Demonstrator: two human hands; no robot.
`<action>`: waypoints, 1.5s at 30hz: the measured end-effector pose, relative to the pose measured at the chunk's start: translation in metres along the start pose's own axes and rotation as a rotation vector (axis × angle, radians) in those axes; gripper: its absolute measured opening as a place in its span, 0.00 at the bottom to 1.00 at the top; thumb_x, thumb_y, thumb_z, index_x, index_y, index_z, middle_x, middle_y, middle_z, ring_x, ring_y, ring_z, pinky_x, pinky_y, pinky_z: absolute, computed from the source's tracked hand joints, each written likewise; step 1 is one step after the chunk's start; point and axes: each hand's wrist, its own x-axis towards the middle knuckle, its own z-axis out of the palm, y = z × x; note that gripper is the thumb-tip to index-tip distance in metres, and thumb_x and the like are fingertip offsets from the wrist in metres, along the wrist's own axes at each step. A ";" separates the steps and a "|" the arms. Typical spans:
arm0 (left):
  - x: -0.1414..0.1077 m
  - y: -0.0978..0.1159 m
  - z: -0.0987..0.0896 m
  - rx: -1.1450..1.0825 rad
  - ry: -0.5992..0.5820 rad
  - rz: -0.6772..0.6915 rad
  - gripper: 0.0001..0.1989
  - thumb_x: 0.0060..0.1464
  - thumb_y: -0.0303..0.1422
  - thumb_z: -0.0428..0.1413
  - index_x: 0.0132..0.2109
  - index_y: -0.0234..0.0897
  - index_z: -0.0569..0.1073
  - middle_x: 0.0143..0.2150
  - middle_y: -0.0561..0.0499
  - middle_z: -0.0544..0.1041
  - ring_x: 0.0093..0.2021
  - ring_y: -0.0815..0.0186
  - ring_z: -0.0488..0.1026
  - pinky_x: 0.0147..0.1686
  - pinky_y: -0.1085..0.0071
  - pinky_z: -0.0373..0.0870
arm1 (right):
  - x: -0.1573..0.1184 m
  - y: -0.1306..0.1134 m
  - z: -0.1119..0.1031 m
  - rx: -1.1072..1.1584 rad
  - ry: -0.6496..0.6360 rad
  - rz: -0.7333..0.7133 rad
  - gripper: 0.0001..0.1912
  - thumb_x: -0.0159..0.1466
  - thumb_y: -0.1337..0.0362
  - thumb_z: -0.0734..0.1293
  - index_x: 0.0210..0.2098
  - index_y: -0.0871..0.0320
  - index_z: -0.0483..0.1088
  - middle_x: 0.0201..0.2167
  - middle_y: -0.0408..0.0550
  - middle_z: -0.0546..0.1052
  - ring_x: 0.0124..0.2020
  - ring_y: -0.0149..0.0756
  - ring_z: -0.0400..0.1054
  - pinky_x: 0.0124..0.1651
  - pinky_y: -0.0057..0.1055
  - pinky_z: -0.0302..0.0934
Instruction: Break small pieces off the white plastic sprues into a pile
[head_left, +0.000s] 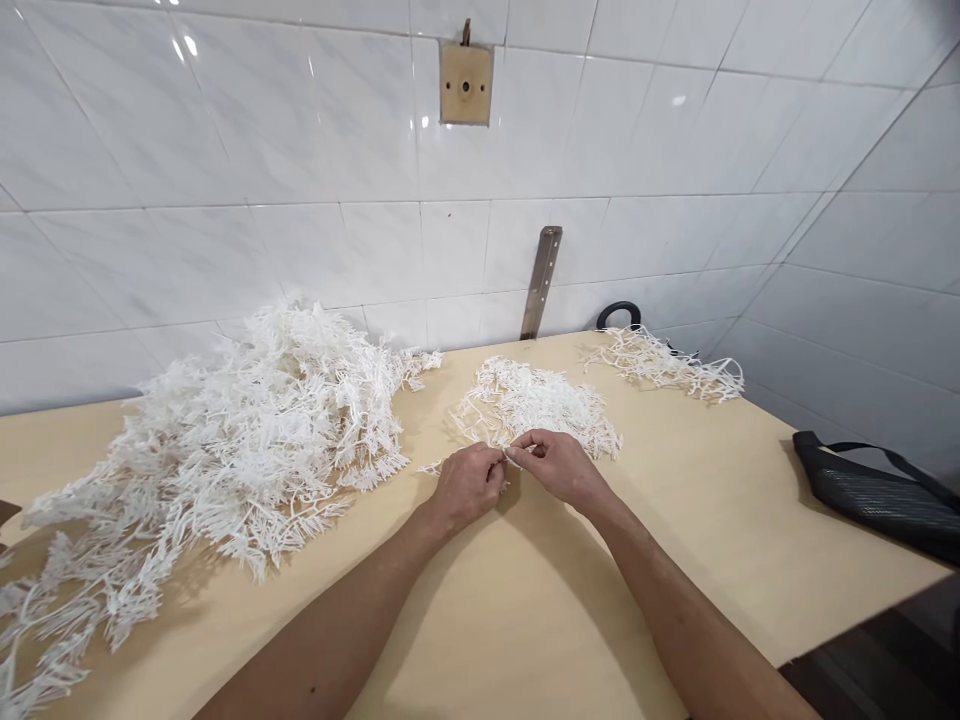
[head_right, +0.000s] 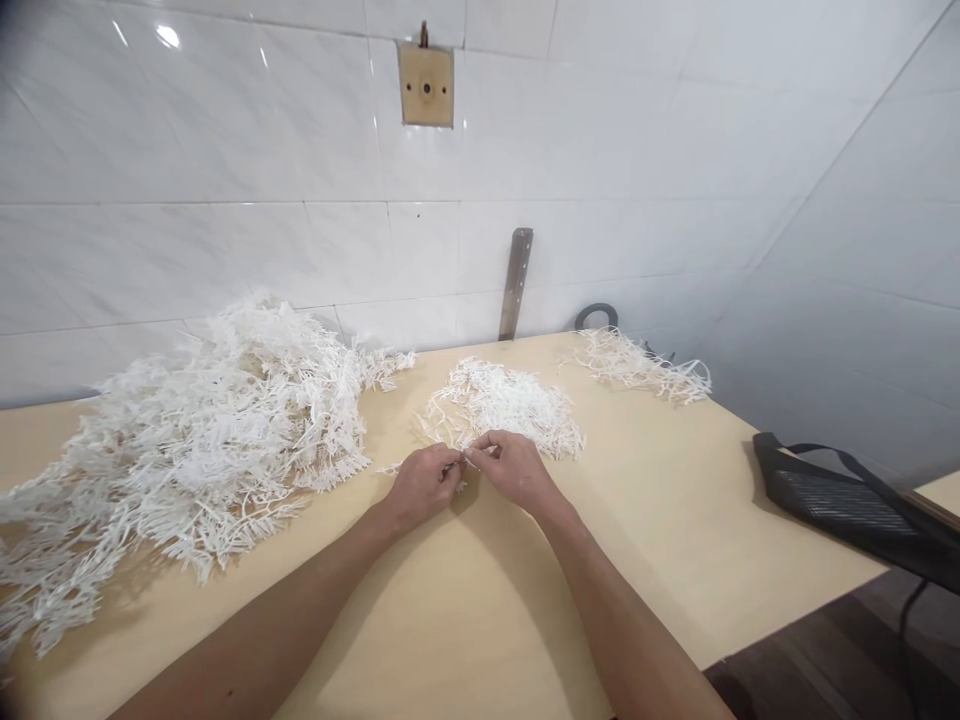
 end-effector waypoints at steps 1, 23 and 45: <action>0.000 0.000 0.000 -0.021 0.014 -0.011 0.11 0.56 0.27 0.49 0.30 0.39 0.75 0.28 0.50 0.73 0.30 0.65 0.68 0.31 0.70 0.60 | 0.000 0.001 0.001 0.013 0.010 0.018 0.12 0.59 0.54 0.66 0.30 0.55 0.77 0.23 0.43 0.76 0.24 0.33 0.65 0.27 0.29 0.56; 0.010 -0.002 -0.018 -0.324 0.086 -0.227 0.07 0.51 0.31 0.55 0.32 0.36 0.78 0.34 0.50 0.77 0.31 0.68 0.72 0.31 0.74 0.70 | 0.006 0.020 0.030 0.347 0.068 0.018 0.21 0.57 0.45 0.67 0.30 0.58 0.73 0.22 0.44 0.71 0.23 0.31 0.60 0.23 0.27 0.53; 0.010 0.003 -0.025 -0.437 -0.008 -0.271 0.06 0.50 0.32 0.54 0.32 0.35 0.74 0.29 0.52 0.77 0.28 0.69 0.69 0.29 0.74 0.66 | 0.004 0.014 0.026 0.304 0.015 -0.026 0.14 0.62 0.52 0.66 0.31 0.57 0.71 0.25 0.43 0.73 0.24 0.30 0.61 0.25 0.27 0.53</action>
